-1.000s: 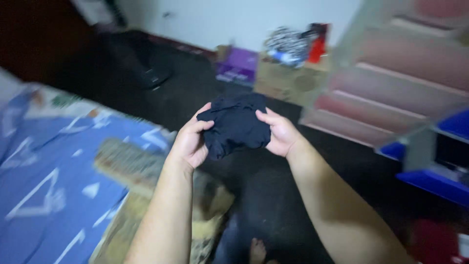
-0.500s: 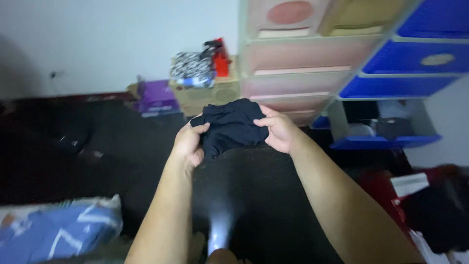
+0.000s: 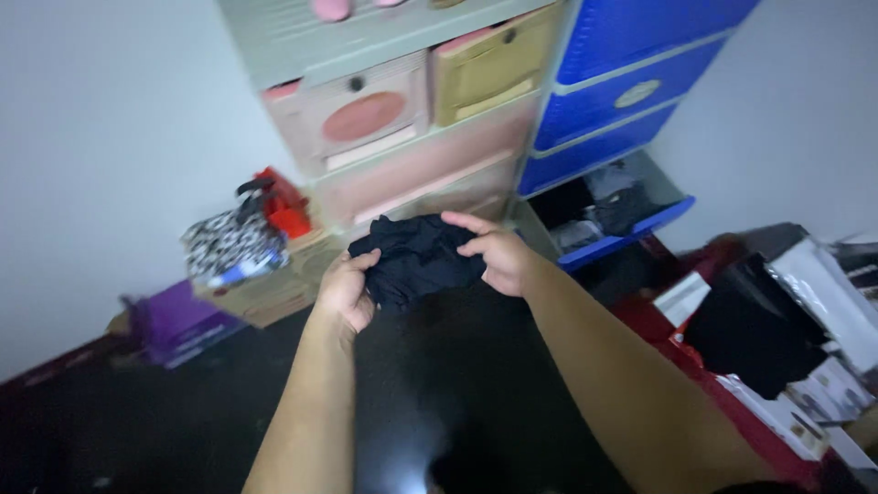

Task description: The user takes folded items of clothing from a pile and places them into organized drawers.

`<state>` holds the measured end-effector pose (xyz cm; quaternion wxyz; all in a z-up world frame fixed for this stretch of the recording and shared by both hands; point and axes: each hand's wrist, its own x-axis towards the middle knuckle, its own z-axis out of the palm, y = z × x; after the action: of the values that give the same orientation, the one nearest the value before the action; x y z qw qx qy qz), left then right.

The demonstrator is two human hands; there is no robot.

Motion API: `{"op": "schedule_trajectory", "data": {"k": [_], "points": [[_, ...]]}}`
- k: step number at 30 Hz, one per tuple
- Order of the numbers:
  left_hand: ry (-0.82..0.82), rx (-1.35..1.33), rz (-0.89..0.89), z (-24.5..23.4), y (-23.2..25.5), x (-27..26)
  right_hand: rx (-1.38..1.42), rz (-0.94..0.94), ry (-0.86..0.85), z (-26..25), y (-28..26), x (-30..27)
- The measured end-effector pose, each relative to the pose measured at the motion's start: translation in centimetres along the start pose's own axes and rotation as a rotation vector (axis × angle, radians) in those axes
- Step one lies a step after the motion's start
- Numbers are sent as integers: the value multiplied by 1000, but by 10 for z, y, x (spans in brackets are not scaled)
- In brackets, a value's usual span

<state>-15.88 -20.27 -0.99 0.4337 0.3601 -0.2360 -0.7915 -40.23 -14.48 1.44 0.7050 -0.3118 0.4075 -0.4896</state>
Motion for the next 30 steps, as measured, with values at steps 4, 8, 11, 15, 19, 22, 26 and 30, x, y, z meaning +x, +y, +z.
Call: {"op": "schedule_trajectory", "data": {"k": [4, 8, 11, 15, 19, 22, 26, 30], "points": [[13, 78, -82, 36, -25, 53, 85, 23, 87, -60, -6, 10], [47, 139, -153, 85, -55, 95, -22, 99, 256, -112, -31, 9], [46, 134, -174, 118, -89, 126, -88, 151, 309, -169, -41, 13], [125, 185, -182, 146, -141, 180, 8, 179, 266, -248, -59, 21], [107, 185, -218, 194, -178, 217, -295, 317, 400, -289, -108, 17], [180, 216, -284, 219, -207, 251, -363, 276, 399, -342, -115, 25], [-20, 228, -126, 213, -269, 317, -340, 266, 374, -423, -105, 36], [-84, 287, 13, 216, -327, 389, -594, 303, 454, -462, -129, 41]]}}
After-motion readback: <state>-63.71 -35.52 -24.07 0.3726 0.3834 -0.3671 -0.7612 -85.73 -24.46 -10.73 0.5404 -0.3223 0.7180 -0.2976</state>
